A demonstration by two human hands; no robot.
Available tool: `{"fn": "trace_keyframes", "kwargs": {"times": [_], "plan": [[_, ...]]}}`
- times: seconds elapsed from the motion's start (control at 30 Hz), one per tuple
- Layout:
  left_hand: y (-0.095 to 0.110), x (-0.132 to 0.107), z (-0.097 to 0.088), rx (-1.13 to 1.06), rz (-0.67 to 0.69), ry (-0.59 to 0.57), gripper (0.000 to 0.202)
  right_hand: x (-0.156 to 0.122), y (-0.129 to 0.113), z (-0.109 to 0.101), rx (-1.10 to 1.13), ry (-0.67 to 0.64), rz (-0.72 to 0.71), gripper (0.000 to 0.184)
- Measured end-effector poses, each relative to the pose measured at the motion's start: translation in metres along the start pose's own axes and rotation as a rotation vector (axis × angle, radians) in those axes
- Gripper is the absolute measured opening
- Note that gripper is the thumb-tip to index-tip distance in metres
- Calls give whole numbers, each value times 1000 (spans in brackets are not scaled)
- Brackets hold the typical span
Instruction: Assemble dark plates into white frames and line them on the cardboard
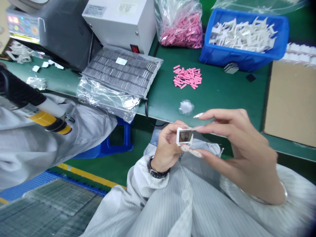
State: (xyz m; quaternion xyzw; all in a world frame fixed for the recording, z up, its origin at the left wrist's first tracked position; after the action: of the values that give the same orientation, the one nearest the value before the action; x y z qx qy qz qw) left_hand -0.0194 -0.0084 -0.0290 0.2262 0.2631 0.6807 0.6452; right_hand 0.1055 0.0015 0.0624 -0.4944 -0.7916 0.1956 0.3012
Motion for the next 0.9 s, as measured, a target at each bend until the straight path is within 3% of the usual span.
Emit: {"fn": "trace_keyframes", "kwargs": {"times": [0.13,0.43,0.7,0.9], "plan": [[0,1,0,27,-9,20,38,2,3,-1,65,-24,28,10],[1,1,2,-13,49,-52,30,3,8,-1,60,2,89,13],[0,1,0,19,37,-28,32,4,10,1,96,1,111,13],[-1,2,0,22,46,-60,31,9,19,2,226,-66,161,5]]}}
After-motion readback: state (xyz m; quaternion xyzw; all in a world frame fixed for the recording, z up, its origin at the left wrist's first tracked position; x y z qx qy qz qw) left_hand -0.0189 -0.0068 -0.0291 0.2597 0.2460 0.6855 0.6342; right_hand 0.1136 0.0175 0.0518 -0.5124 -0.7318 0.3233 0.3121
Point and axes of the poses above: each hand's wrist, its own x-axis towards the middle knuckle, its own z-axis out of the palm, y = z × x, the point moved 2 cm from there along x, towards the middle knuckle, and after that the axes turned 11 degrees about z, right-handed, at the moved point
